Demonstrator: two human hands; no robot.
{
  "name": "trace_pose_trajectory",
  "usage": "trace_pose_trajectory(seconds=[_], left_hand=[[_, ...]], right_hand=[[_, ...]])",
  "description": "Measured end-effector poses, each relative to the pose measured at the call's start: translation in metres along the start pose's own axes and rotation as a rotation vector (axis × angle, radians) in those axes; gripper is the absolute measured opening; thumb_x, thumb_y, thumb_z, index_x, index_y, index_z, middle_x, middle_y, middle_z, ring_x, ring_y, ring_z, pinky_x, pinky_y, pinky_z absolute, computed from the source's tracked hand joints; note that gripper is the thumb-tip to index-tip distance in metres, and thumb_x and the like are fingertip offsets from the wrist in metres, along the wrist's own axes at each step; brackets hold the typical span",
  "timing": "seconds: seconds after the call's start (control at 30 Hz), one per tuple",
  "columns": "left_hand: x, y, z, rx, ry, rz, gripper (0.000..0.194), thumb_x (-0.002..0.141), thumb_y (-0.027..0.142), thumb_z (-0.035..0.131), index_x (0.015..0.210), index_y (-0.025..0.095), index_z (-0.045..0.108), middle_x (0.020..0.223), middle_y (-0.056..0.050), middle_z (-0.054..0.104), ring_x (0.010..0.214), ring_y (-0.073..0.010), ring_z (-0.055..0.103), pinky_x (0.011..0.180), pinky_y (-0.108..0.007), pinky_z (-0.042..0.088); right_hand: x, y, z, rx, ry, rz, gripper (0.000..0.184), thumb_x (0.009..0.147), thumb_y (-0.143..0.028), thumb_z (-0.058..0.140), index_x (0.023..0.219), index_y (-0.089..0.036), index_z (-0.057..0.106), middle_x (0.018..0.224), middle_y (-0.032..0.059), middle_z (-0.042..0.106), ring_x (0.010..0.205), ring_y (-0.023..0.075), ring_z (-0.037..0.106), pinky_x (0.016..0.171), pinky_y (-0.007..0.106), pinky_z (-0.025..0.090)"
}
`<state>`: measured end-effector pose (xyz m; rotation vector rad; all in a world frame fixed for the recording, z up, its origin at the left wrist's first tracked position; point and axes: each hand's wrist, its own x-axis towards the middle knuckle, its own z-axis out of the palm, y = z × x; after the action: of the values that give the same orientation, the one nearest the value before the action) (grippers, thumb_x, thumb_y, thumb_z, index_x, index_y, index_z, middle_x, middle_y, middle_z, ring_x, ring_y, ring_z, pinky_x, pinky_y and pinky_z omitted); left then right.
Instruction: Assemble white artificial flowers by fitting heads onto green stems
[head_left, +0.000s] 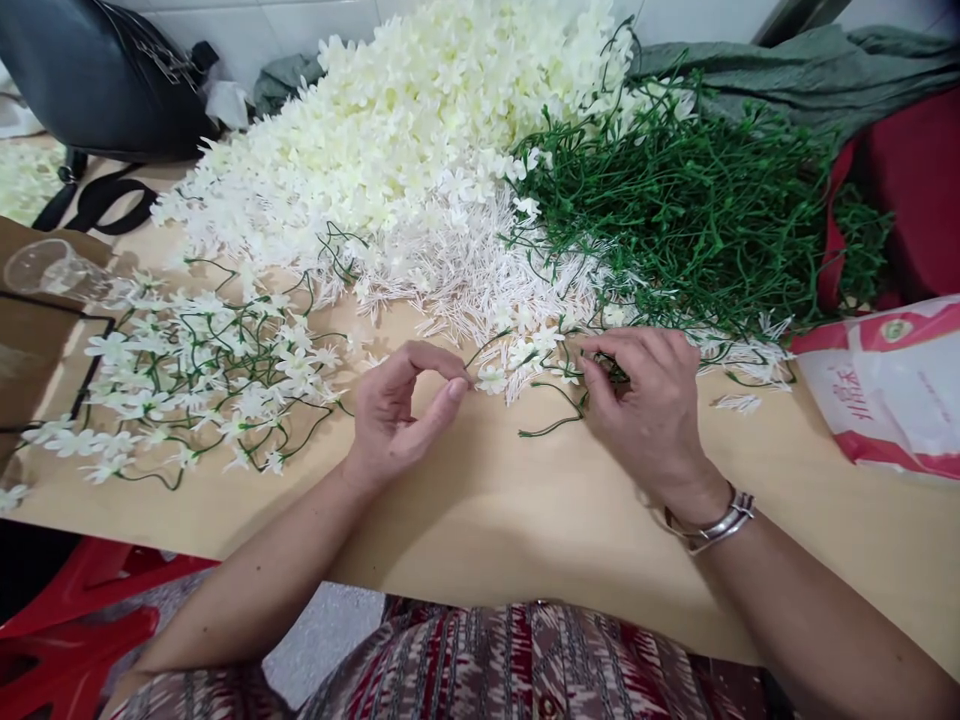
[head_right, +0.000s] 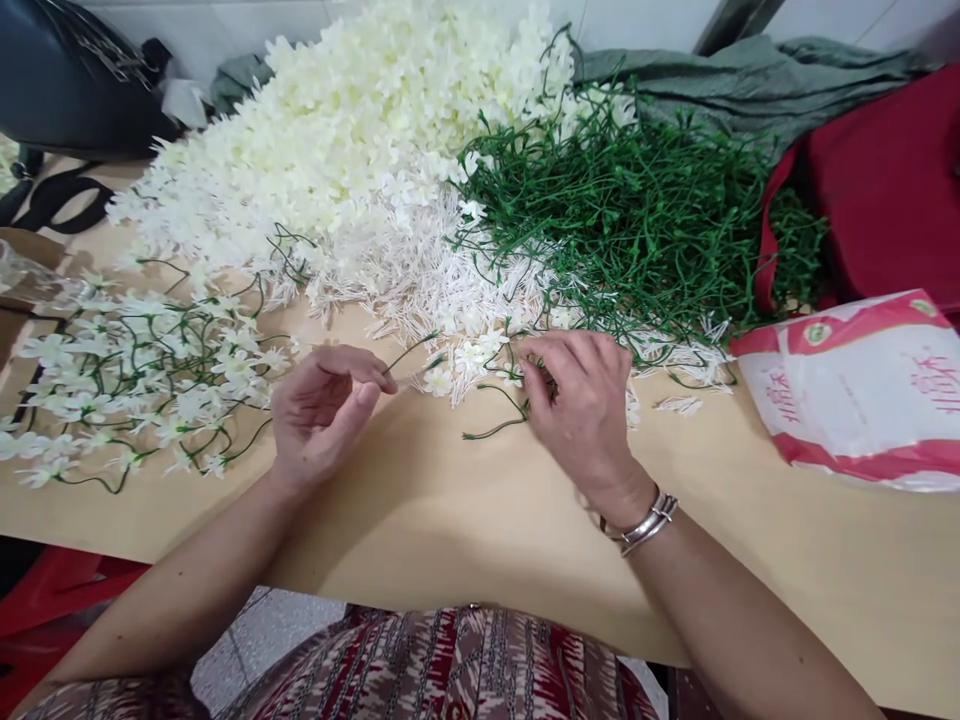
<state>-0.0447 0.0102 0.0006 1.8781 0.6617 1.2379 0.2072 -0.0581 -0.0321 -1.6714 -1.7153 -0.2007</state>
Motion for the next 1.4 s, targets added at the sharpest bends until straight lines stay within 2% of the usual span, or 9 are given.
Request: trace_pose_trajectory(seconds=[0.23,0.37,0.47,0.57,0.63,0.77,0.93,1.13,1.4], left_hand=[[0.003,-0.003,-0.003,0.235,-0.342,0.077,0.032,0.092,0.031,0.083,0.076,0.020,0.058,0.068,0.003,0.068,0.063,-0.0110,0.064,0.064,-0.024,0.049],[0.000,-0.009,-0.003,0.328,-0.477,0.022,0.017,0.097,0.032,0.077,0.102,0.021,0.065,0.075,0.005,0.072,0.065,-0.0112,0.066,0.071,-0.025,0.051],[-0.001,-0.012,-0.002,0.388,-0.558,0.075,0.018,0.101,0.035,0.071,0.111,0.021,0.065,0.082,0.002,0.074,0.071,-0.0140,0.069,0.079,-0.029,0.053],[0.000,-0.011,-0.001,0.409,-0.492,0.108,0.027,0.102,0.045,0.068,0.112,0.020,0.067,0.102,-0.006,0.076,0.093,-0.0202,0.072,0.085,-0.033,0.056],[0.000,-0.010,0.001,0.361,-0.380,0.102,0.030,0.103,0.046,0.068,0.118,0.020,0.065,0.110,-0.009,0.074,0.098,-0.0206,0.070,0.087,-0.034,0.057],[-0.003,-0.008,0.006,0.268,-0.174,0.089,0.047,0.101,0.047,0.070,0.137,0.022,0.056,0.121,-0.011,0.069,0.101,-0.0199,0.068,0.081,-0.032,0.058],[-0.005,-0.009,0.011,0.301,0.035,0.207,0.068,0.096,0.054,0.073,0.151,0.026,0.046,0.145,-0.017,0.055,0.139,-0.0320,0.052,0.104,-0.047,0.057],[-0.004,-0.009,0.004,-0.151,0.014,-0.050,0.084,0.098,0.049,0.074,0.163,0.030,0.024,0.128,-0.012,0.068,0.115,-0.0236,0.074,0.099,-0.038,0.063],[0.004,-0.004,-0.008,-0.480,0.072,-0.242,0.074,0.086,0.055,0.086,0.144,0.027,0.052,0.149,-0.017,0.065,0.134,-0.0306,0.069,0.104,-0.040,0.063]], right_hand=[[0.001,-0.004,-0.004,-0.035,0.073,-0.121,0.008,0.100,-0.021,0.068,0.106,-0.024,0.072,0.104,0.0073,0.079,0.102,0.0280,0.068,0.088,0.047,0.049],[0.007,-0.003,-0.007,-0.063,0.089,-0.159,0.009,0.101,-0.022,0.067,0.108,-0.024,0.072,0.106,0.0067,0.080,0.107,0.0277,0.068,0.093,0.046,0.051],[0.009,-0.008,-0.010,-0.210,0.054,-0.295,0.024,0.100,-0.025,0.069,0.125,-0.025,0.071,0.135,0.0084,0.076,0.140,0.0346,0.056,0.110,0.053,0.046],[0.006,-0.020,-0.012,-0.304,-0.086,-0.411,0.053,0.103,-0.035,0.066,0.153,-0.022,0.056,0.160,0.0105,0.060,0.164,0.0402,0.022,0.128,0.064,0.023],[0.005,-0.029,-0.010,-0.270,-0.188,-0.428,0.063,0.105,-0.040,0.063,0.162,-0.021,0.046,0.166,0.0122,0.053,0.167,0.0409,0.017,0.131,0.069,0.014],[0.011,-0.045,-0.005,-0.193,-0.267,-0.465,0.071,0.104,-0.048,0.062,0.167,-0.025,0.039,0.170,0.0138,0.047,0.162,0.0422,0.032,0.130,0.074,0.015],[0.030,-0.064,0.003,-0.170,-0.219,-0.573,0.065,0.105,-0.038,0.059,0.166,-0.025,0.041,0.172,0.0118,0.042,0.160,0.0456,0.034,0.129,0.076,0.014],[0.049,-0.084,0.014,-0.074,-0.162,-0.669,0.053,0.110,-0.027,0.048,0.161,-0.011,0.044,0.166,0.0160,0.052,0.161,0.0320,0.037,0.135,0.064,0.012],[0.067,-0.097,0.027,0.049,-0.152,-0.735,0.059,0.107,-0.024,0.056,0.164,-0.019,0.041,0.161,0.0153,0.058,0.160,0.0327,0.039,0.132,0.068,0.025]])
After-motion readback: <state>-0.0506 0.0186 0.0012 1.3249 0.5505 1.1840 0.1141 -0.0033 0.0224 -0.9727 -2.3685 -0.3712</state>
